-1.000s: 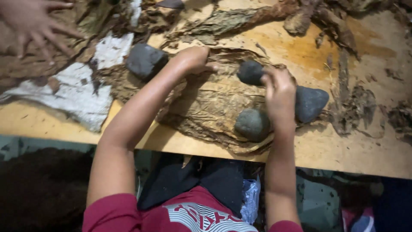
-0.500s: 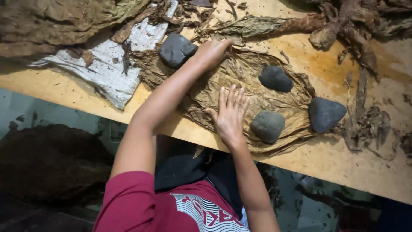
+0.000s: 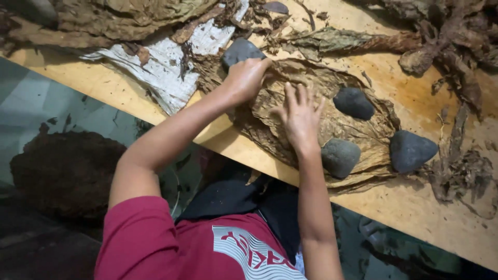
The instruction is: Smoothing and flattening large dried leaves on a table using stones as weights and smoothing tools.
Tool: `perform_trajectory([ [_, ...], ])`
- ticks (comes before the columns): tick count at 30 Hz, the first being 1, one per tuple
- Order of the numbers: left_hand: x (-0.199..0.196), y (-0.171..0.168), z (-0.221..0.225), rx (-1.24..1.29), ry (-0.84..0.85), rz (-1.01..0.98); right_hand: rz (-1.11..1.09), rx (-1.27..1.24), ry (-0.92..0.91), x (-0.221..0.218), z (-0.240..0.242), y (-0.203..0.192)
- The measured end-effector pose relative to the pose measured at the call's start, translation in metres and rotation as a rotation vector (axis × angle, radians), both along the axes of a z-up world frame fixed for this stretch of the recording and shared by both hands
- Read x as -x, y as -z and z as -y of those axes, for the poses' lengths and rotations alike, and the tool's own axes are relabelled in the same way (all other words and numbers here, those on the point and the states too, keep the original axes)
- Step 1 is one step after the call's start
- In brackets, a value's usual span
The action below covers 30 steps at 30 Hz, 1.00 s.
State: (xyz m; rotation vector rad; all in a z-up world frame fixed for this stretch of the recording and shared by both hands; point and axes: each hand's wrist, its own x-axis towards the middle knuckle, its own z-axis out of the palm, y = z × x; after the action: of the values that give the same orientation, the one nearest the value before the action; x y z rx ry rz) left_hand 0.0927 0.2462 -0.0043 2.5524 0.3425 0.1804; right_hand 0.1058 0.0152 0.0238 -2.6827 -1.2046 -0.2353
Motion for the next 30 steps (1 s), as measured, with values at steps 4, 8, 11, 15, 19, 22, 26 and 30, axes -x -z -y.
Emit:
perform_trajectory([
  [4,0.006,0.018,-0.002,-0.228,-0.063,0.082,-0.130,0.044,-0.054,0.011,-0.010,-0.001],
  [8,0.022,0.006,-0.003,-0.271,-0.129,0.161,-0.058,0.019,-0.071,0.009,-0.013,0.002],
  [11,0.033,-0.003,-0.002,-0.222,-0.156,0.220,0.120,-0.071,-0.190,-0.005,-0.020,0.032],
  [15,0.043,-0.026,-0.005,-0.205,-0.160,0.245,-0.029,-0.069,-0.202,-0.009,-0.022,0.032],
  [19,0.043,-0.036,-0.018,-0.139,-0.216,0.302,-0.103,0.030,-0.154,-0.001,-0.022,0.016],
  [22,0.040,-0.038,-0.035,-0.252,-0.277,0.365,-0.130,0.052,-0.145,0.002,-0.021,0.011],
  [26,0.027,-0.027,-0.044,-0.239,-0.297,0.222,-0.149,0.096,-0.130,0.000,-0.023,0.012],
  [30,0.017,-0.028,-0.040,-0.137,-0.241,0.018,-0.169,0.145,-0.123,0.001,-0.027,0.011],
])
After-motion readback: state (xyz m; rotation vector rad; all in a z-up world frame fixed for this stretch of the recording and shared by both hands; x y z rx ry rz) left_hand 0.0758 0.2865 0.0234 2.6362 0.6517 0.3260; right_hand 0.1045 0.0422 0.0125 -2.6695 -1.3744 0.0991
